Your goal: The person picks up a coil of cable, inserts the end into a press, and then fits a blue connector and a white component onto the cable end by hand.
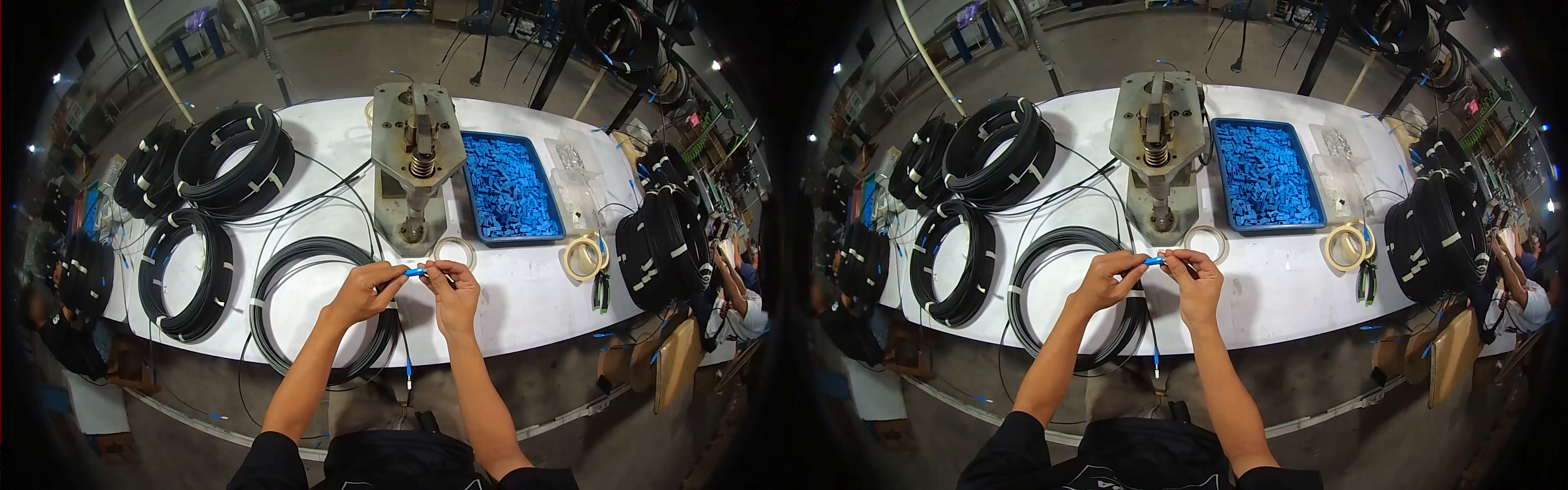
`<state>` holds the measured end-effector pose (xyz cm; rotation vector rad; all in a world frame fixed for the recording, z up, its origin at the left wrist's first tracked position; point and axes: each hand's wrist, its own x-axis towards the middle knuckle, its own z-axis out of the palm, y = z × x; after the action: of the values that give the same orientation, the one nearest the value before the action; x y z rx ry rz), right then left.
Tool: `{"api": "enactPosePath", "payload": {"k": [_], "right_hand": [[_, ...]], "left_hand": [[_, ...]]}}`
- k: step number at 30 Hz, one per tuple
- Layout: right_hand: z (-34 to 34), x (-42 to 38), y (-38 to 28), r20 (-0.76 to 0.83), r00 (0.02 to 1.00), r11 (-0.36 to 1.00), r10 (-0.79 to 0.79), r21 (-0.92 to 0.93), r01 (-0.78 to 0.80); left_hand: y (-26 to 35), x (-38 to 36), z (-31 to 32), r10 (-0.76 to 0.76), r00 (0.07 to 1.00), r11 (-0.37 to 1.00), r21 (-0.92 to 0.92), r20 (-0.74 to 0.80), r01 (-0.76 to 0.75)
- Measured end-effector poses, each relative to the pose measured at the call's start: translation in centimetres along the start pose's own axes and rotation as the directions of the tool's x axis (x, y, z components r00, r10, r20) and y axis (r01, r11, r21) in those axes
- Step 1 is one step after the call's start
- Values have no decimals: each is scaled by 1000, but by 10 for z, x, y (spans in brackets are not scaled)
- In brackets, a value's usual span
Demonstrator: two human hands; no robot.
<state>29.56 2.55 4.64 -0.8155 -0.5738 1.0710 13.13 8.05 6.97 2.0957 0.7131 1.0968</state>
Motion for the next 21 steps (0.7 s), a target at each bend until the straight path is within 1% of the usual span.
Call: {"api": "enactPosePath", "payload": {"k": [6, 8, 9, 11, 12, 14, 15, 16, 17, 18, 20, 21], "right_hand": [[-3, -1, -5, 31, 999, 999, 13, -52, -12], [-3, -1, -8, 60, 998, 991, 13, -130, -5], [-3, -1, -10, 59, 998, 991, 13, -130, -5], [-5, 1, -14, 116, 993, 977, -36, -205, 60], [-8, 1, -17, 114, 993, 977, -34, -204, 57], [-12, 4, -26, 207, 978, 921, -35, -373, 112], [-14, 4, -32, 204, 978, 921, -34, -375, 110], [-15, 5, -39, 258, 966, 832, -21, -531, 160], [-14, 6, -46, 306, 952, 715, 2, -666, 213], [-12, 5, -51, 302, 953, 713, 1, -668, 211], [-7, 4, -57, 349, 937, 633, -35, -717, 291], [-5, 4, -57, 350, 936, 633, -35, -717, 291]], "left_hand": [[1, 0, -1, -56, 998, 998, 9, 14, 56], [3, 2, -2, -25, 999, 999, 33, 23, 25], [2, 3, -2, -25, 999, 999, 32, 24, 25], [0, 4, -5, 26, 996, 997, 71, 90, -33], [1, 4, -5, 24, 996, 997, 71, 91, -31], [3, 7, -8, 21, 988, 997, 73, 152, -33], [3, 8, -9, 20, 988, 997, 71, 154, -31], [3, 10, -10, 48, 982, 993, 97, 184, -67], [3, 11, -10, 76, 974, 987, 121, 214, -104], [4, 13, -10, 77, 973, 988, 117, 216, -104], [7, 14, -10, 88, 969, 981, 147, 230, -124], [6, 13, -9, 88, 969, 981, 148, 229, -124]]}}
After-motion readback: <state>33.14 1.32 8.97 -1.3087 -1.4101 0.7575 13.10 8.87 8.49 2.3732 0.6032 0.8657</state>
